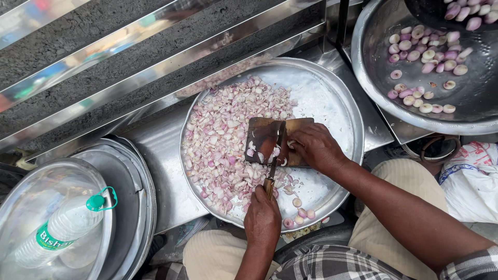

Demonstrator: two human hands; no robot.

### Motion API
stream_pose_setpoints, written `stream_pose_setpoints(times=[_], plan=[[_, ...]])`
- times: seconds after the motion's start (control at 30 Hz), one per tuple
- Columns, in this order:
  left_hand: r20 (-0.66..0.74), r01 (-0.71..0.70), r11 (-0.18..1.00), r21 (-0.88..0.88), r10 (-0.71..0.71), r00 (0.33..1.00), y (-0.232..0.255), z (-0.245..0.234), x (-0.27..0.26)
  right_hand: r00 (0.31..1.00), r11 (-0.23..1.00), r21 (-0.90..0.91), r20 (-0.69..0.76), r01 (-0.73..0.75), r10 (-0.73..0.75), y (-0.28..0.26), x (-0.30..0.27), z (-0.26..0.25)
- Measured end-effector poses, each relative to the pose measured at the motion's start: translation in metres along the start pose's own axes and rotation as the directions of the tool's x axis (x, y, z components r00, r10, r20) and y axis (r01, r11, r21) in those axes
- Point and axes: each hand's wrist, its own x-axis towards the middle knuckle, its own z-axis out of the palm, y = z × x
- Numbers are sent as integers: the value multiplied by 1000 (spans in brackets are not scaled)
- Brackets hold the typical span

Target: The person uses a knife to chop small onions on a wooden board placed inside a large metal tray, repeatedly picking up onions from a separate bowl and adding the chopped pieces to the tray.

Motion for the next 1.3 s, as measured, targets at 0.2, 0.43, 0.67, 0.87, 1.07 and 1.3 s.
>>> stream_pose_setpoints(times=[0.2,0.43,0.67,0.87,1.07,1.3], plan=[[90,63,989,-133,-51,995,-2,3,14,1000,991,132,24,10,-13,3,15,13],[364,260,921,-290,-145,920,20,-1,43,990,978,159,-60,134,-126,13,20,35],[413,314,868,-384,-142,900,24,-2,50,993,975,201,-92,97,-80,16,18,40],[421,303,903,-303,-159,893,38,-17,47,992,988,146,-118,59,-41,17,18,46],[533,285,940,-188,-146,834,27,-3,53,996,975,220,-92,33,-13,23,17,56],[469,406,887,-219,-269,841,11,30,78,979,976,200,-200,81,-40,26,14,79]])
